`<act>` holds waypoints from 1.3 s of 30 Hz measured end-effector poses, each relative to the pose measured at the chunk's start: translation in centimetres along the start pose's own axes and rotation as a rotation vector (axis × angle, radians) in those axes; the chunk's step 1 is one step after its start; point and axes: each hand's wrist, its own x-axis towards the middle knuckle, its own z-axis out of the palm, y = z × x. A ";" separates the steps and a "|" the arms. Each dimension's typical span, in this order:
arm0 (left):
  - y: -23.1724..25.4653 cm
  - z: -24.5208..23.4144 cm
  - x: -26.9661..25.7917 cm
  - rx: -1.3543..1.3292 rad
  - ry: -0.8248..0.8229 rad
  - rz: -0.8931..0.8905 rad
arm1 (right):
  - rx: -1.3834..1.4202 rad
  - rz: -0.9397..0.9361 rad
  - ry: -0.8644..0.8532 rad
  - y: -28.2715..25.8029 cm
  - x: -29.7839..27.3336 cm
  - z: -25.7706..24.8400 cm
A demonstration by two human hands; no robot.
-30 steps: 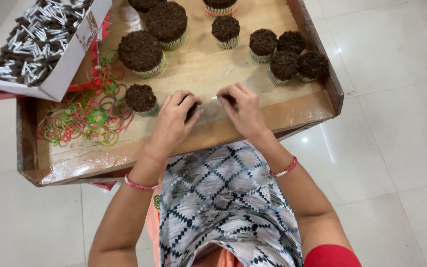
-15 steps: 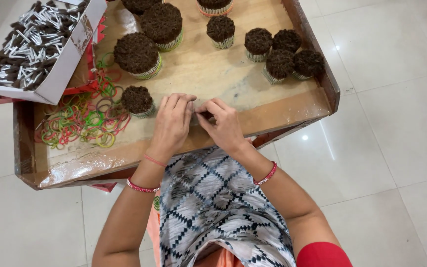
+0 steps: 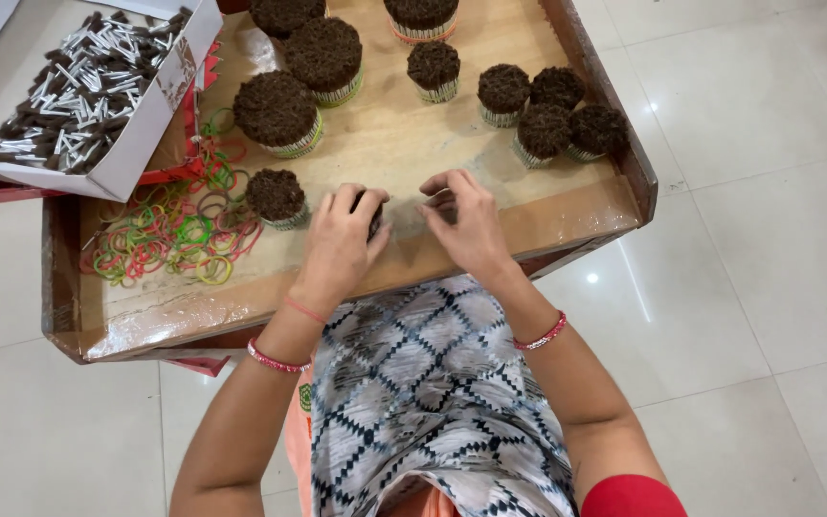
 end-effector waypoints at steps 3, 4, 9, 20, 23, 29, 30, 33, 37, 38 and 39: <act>-0.1 -1.7 1.6 -0.111 -0.004 0.018 | 0.019 0.038 0.033 2.6 -0.3 -0.9; 1.0 -3.3 2.2 -0.111 -0.006 0.019 | 0.020 0.039 0.034 2.8 -0.5 -0.9; -0.3 0.4 2.7 -0.050 -0.108 0.093 | 0.194 0.153 0.070 2.2 -1.6 -1.0; 0.6 -2.7 2.9 -0.105 -0.138 0.003 | 0.241 0.058 0.130 2.1 -1.6 -1.3; -0.2 -2.7 3.4 -0.108 -0.138 0.094 | 0.217 0.069 0.124 1.7 -1.8 -1.4; 1.2 -4.4 4.5 -0.213 0.014 0.197 | 0.246 0.054 0.133 2.3 -1.6 -1.2; 1.9 -4.8 4.3 -0.199 0.141 0.124 | 0.271 0.050 0.114 2.5 -1.9 -1.1; -0.5 1.9 3.3 -0.010 -0.060 0.115 | 0.316 0.083 0.122 2.6 -2.1 -0.9; 0.5 -1.6 3.4 -0.369 -0.123 -0.104 | 0.335 0.051 0.150 2.8 -2.1 -1.3; 1.6 -2.7 3.5 -0.288 -0.016 -0.125 | 0.343 0.062 0.157 2.7 -2.1 -1.1; 2.7 -3.9 3.6 -0.206 0.091 -0.143 | 0.350 0.072 0.164 2.6 -2.0 -1.0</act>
